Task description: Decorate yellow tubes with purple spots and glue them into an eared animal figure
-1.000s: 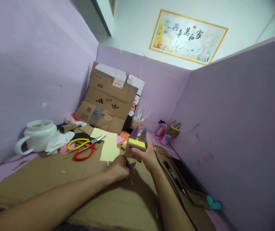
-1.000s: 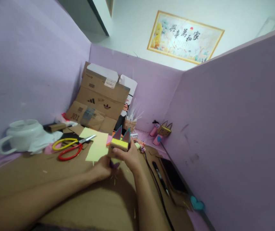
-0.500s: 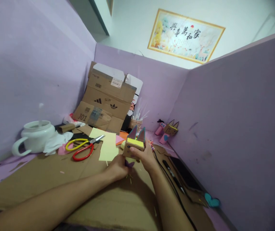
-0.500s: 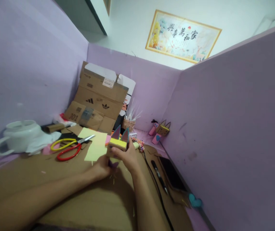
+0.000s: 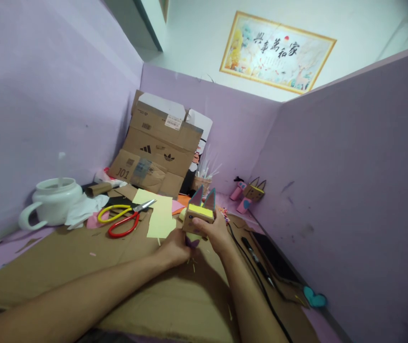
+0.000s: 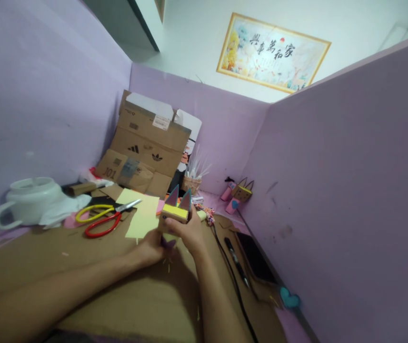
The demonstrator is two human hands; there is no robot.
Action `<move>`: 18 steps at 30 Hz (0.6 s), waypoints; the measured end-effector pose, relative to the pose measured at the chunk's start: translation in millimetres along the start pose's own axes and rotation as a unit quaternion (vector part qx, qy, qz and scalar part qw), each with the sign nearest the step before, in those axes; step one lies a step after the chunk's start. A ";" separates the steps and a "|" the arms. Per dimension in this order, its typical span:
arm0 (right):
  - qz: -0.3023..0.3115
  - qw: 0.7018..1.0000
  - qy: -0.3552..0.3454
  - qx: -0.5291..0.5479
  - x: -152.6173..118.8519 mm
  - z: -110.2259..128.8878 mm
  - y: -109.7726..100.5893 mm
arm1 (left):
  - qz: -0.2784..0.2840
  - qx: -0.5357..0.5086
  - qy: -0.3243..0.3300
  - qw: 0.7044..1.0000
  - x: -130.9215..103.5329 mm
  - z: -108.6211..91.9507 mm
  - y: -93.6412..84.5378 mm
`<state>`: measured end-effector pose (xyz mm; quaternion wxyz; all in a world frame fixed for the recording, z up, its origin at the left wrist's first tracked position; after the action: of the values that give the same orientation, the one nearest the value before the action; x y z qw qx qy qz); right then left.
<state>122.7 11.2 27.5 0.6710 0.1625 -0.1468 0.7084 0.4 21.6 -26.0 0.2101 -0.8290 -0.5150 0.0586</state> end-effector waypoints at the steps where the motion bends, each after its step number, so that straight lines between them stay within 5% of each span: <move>1: -0.002 1.000 0.002 -0.006 0.1 -0.1 -0.2 | -0.004 0.008 0.007 1.000 0.3 0.6 0.0; 18: 0.000 1.000 -0.010 -0.006 0.9 -4.9 -1.2 | -0.003 0.034 0.036 0.999 0.9 3.2 -0.1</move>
<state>123.7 14.3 23.4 0.6703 0.1652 -0.1576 0.7061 -0.3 23.4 -28.8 0.2567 -0.8213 -0.5075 0.0456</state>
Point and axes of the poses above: each hand's wrist, its own x-axis towards the middle knuckle, its own y-axis out of the palm, z = x × y, the point moved 1 cm from there along x, towards the middle knuckle, and after that the axes turned 6 degrees about z, right-handed, at the moved point
